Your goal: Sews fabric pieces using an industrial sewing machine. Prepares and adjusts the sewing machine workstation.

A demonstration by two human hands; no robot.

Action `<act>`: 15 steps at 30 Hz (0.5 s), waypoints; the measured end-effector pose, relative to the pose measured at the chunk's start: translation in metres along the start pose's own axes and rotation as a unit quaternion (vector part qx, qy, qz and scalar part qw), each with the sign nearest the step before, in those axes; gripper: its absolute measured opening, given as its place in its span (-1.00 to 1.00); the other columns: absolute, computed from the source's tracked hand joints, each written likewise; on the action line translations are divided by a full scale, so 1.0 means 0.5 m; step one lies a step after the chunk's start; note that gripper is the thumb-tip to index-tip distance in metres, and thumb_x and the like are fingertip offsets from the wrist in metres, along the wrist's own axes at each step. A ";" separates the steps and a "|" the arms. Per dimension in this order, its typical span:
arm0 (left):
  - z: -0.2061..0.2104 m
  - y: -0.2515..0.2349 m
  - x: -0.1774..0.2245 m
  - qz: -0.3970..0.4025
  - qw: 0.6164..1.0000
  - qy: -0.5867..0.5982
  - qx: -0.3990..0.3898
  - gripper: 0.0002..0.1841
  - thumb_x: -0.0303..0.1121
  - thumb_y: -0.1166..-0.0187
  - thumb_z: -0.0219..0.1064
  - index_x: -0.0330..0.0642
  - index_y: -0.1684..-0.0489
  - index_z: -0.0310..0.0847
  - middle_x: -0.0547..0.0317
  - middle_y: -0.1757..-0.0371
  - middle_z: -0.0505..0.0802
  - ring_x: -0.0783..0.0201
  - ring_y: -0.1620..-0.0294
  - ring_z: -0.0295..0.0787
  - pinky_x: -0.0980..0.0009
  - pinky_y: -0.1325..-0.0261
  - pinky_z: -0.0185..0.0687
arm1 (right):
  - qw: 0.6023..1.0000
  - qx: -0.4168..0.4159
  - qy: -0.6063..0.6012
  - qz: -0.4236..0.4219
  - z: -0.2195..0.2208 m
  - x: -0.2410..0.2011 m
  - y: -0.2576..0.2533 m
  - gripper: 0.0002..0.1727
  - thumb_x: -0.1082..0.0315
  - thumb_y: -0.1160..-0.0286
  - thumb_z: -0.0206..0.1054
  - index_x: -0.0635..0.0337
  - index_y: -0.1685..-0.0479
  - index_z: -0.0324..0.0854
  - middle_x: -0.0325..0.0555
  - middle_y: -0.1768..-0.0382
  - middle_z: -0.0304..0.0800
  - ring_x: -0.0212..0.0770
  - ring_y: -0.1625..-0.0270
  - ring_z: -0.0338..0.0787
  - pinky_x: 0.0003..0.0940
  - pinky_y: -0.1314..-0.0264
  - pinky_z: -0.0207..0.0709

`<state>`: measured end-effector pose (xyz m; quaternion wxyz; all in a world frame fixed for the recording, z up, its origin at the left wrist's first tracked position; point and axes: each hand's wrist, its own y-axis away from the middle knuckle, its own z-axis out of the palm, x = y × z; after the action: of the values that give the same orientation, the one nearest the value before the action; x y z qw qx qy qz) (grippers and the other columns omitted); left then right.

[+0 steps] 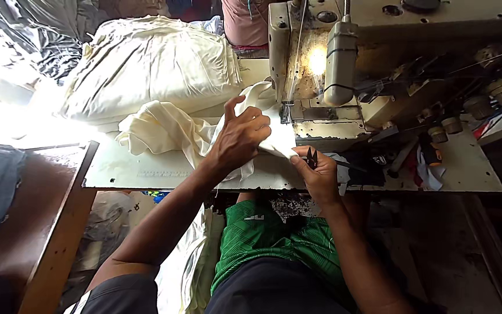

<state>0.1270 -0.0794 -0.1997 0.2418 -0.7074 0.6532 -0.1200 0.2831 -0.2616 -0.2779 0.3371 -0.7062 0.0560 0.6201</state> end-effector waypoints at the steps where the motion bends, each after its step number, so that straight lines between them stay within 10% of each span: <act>1: 0.000 -0.004 -0.009 0.000 1.000 -0.001 -0.004 -0.81 -0.54 -0.53 0.16 -0.11 0.30 0.72 0.20 -0.06 0.87 0.03 -0.34 0.69 -0.35 -0.69 -0.04 | 1.000 0.000 0.002 -0.002 0.002 0.001 -0.009 -0.85 0.44 -0.58 0.42 0.17 -0.02 0.82 -0.15 0.08 0.87 -0.34 0.39 0.70 -0.42 0.40 0.63; 7: -0.006 0.000 -0.020 0.021 0.992 0.120 -0.016 -0.61 -0.60 -0.44 0.23 0.00 -0.12 0.82 0.24 -0.37 0.82 0.14 -0.46 0.68 -0.22 -0.74 0.13 | 0.999 -0.003 0.016 -0.051 0.010 -0.003 -0.042 -0.85 0.54 -0.58 0.35 0.25 0.03 0.80 -0.07 -0.08 0.87 -0.24 0.00 0.85 -0.34 0.04 0.78; 15: 0.063 0.001 0.042 -0.089 0.989 0.088 0.078 -0.61 -0.21 -0.45 0.44 0.04 -0.26 0.78 0.27 -0.26 0.86 0.15 -0.33 0.73 -0.11 -0.60 0.31 | 0.994 -0.007 0.016 -0.103 0.018 -0.025 -0.063 -0.84 0.59 -0.57 0.33 0.32 0.03 0.78 0.00 -0.09 0.86 -0.19 -0.08 0.86 -0.30 -0.08 0.78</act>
<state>0.1442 -0.0945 -0.2300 0.2262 -0.7281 0.5952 -0.2539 0.2884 -0.2369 -0.2537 0.3932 -0.7207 -0.0165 0.5707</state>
